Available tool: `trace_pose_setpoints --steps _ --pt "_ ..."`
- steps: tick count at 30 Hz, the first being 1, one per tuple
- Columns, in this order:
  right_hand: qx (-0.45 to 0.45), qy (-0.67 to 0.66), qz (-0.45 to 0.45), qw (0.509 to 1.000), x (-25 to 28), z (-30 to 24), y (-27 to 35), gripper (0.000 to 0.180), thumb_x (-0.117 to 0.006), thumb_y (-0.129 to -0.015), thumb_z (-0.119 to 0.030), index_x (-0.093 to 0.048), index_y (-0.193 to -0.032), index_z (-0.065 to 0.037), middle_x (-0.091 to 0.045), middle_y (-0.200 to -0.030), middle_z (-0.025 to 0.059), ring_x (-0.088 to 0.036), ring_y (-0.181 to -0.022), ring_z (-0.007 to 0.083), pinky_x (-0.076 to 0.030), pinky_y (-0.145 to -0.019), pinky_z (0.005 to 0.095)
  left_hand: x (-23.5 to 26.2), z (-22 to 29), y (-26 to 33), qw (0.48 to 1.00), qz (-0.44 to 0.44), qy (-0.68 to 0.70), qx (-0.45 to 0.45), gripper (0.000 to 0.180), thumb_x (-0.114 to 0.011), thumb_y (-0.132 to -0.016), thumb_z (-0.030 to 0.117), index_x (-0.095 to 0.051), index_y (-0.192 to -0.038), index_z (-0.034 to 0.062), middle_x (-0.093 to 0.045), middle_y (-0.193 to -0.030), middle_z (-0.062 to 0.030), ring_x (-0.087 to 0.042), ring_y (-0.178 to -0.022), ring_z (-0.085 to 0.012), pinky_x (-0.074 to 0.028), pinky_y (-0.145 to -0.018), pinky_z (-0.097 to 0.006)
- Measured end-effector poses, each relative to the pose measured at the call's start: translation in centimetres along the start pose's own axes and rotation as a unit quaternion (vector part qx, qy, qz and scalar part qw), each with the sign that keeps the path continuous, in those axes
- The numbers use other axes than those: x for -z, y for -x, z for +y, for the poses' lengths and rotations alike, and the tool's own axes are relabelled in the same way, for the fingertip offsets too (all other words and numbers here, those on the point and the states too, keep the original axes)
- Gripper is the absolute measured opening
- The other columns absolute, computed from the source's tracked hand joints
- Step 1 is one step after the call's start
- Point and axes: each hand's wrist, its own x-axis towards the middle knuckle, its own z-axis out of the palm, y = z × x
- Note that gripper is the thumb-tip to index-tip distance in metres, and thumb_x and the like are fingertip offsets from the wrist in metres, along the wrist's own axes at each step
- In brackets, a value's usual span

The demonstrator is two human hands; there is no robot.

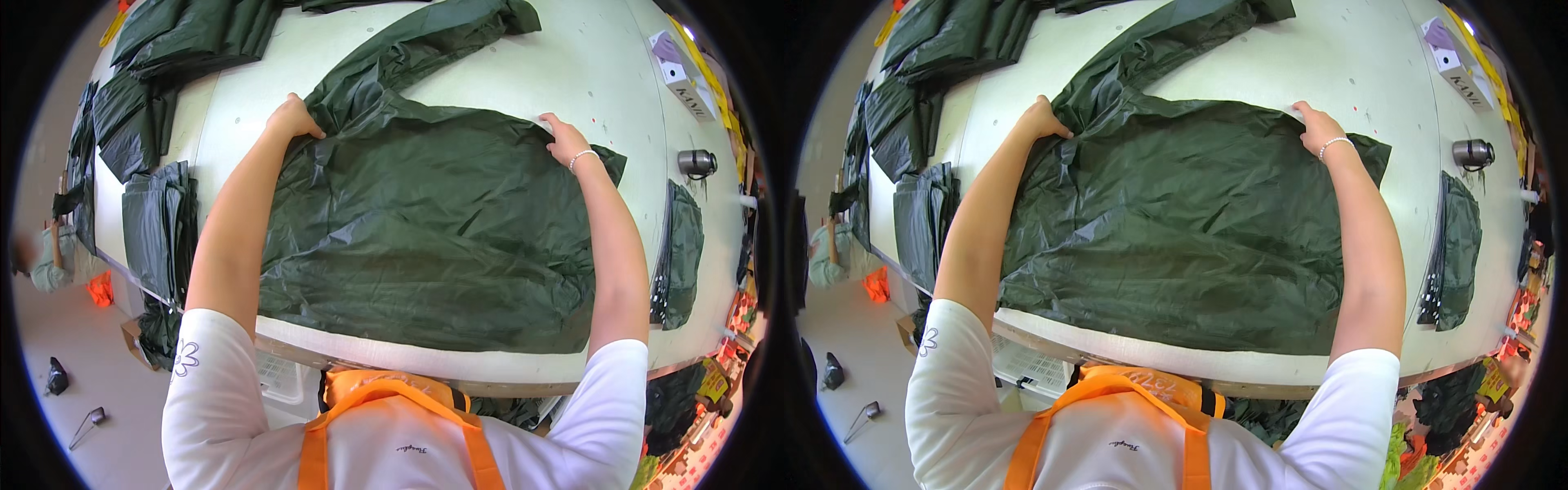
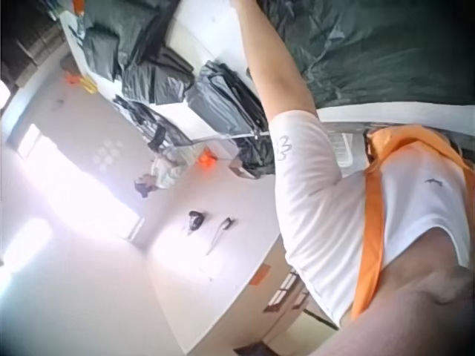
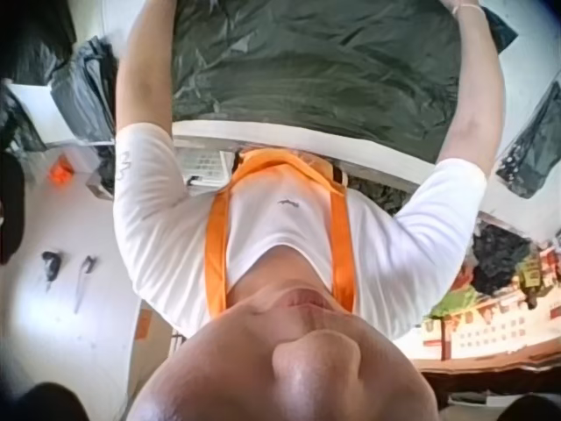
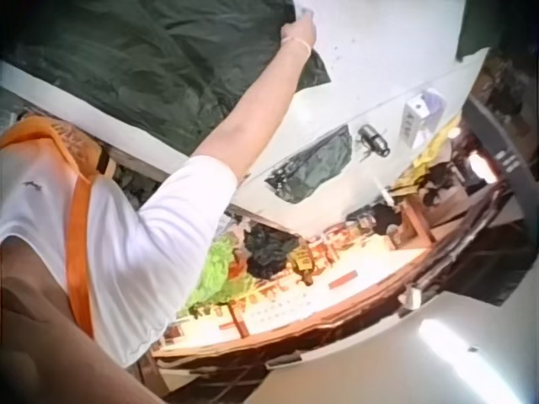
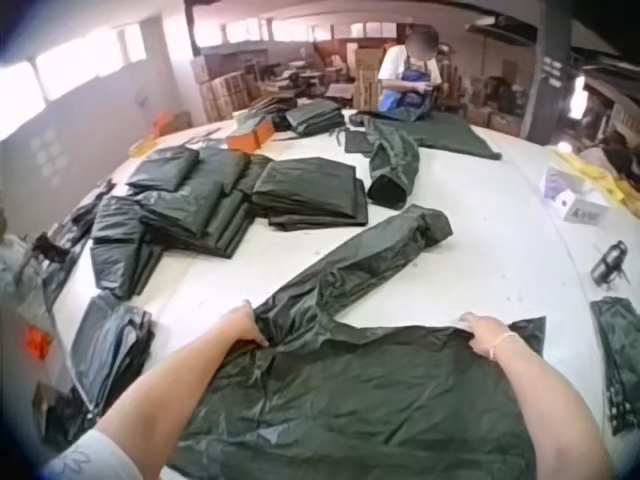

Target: The person folds a dark green jacket on a white table, smoothing and aligning the fabric, then folds it into a compact rectangle and places it into a white plastic basket. The person then unfolds another jacket and begins folding it again.

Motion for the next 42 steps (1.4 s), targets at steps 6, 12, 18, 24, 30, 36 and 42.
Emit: trace_pose_setpoints --steps 6,12,18,24,30,36,42 --pt "0.086 0.005 0.298 0.951 0.2 0.1 11.1 0.041 -0.060 -0.074 0.002 -0.062 -0.112 -0.012 -0.058 -0.089 0.0101 -0.056 -0.089 0.0287 -0.048 -0.076 0.0389 2.4 -2.6 10.5 0.965 0.243 0.039 -0.092 0.032 -0.073 -0.072 0.032 -0.065 -0.086 0.0036 -0.065 -0.093 -0.0162 -0.062 -0.089 -0.0343 -0.048 -0.071 -0.045" --pt "0.196 -0.007 0.349 0.917 -3.0 -2.8 30.7 0.053 -0.058 -0.062 0.004 -0.067 -0.111 -0.011 -0.047 -0.075 0.0063 -0.048 -0.072 0.0247 -0.040 -0.061 0.0363 -6.4 -12.3 25.8 0.843 0.462 0.011 -0.275 0.035 -0.071 -0.063 0.027 -0.060 -0.087 0.0037 -0.055 -0.080 -0.0136 -0.055 -0.078 -0.0344 -0.043 -0.074 -0.043" --pt "0.125 -0.132 0.163 0.970 -13.3 -5.3 37.5 0.055 -0.071 -0.069 -0.015 -0.060 -0.122 -0.016 -0.051 -0.099 0.0082 -0.049 -0.091 0.0256 -0.040 -0.080 0.0377 -18.1 -16.8 29.6 0.937 0.201 0.058 -0.280 0.057 -0.069 -0.062 0.023 -0.054 -0.112 0.0025 -0.052 -0.092 -0.0123 -0.050 -0.093 -0.0327 -0.040 -0.078 -0.042" --pt "0.087 -0.180 0.144 0.969 -16.5 -2.7 39.2 0.037 -0.070 -0.077 -0.027 -0.066 -0.111 -0.013 -0.056 -0.092 0.0097 -0.053 -0.086 0.0275 -0.043 -0.077 0.0377 -18.8 -15.2 31.2 0.935 0.175 0.104 -0.291 0.059 -0.065 -0.061 0.015 -0.052 -0.117 0.0034 -0.053 -0.094 -0.0143 -0.051 -0.093 -0.0351 -0.042 -0.078 -0.042" --pt "-0.011 -0.191 0.173 0.966 -4.6 -3.9 30.1 0.021 -0.058 -0.090 -0.022 -0.068 -0.086 -0.004 -0.062 -0.075 0.0147 -0.060 -0.070 0.0325 -0.048 -0.065 0.0374 -20.5 -11.5 34.7 0.946 0.130 0.137 -0.265 0.066 -0.067 -0.055 0.011 -0.053 -0.120 0.0101 -0.053 -0.095 -0.0106 -0.051 -0.094 -0.0318 -0.043 -0.079 -0.041" --pt "0.209 -0.275 0.251 0.904 1.2 -21.6 9.5 0.031 -0.053 -0.092 -0.029 -0.065 -0.105 -0.003 -0.063 -0.106 0.0163 -0.058 -0.100 0.0329 -0.046 -0.087 0.0373 -19.0 -11.9 36.0 0.950 0.112 0.150 -0.250 0.063 -0.068 -0.058 0.011 -0.054 -0.120 0.0111 -0.055 -0.093 -0.0100 -0.053 -0.095 -0.0304 -0.043 -0.079 -0.041" --pt "0.120 -0.179 0.022 0.976 -2.6 -22.3 -3.8 0.064 -0.067 -0.074 -0.057 -0.066 -0.107 -0.001 -0.065 -0.104 0.0185 -0.062 -0.098 0.0279 -0.046 -0.088 0.0354 -19.2 -12.1 34.6 0.947 0.076 0.184 -0.253 0.066 -0.072 -0.055 0.009 -0.060 -0.120 0.0169 -0.054 -0.093 -0.0070 -0.053 -0.095 -0.0273 -0.043 -0.080 -0.038"
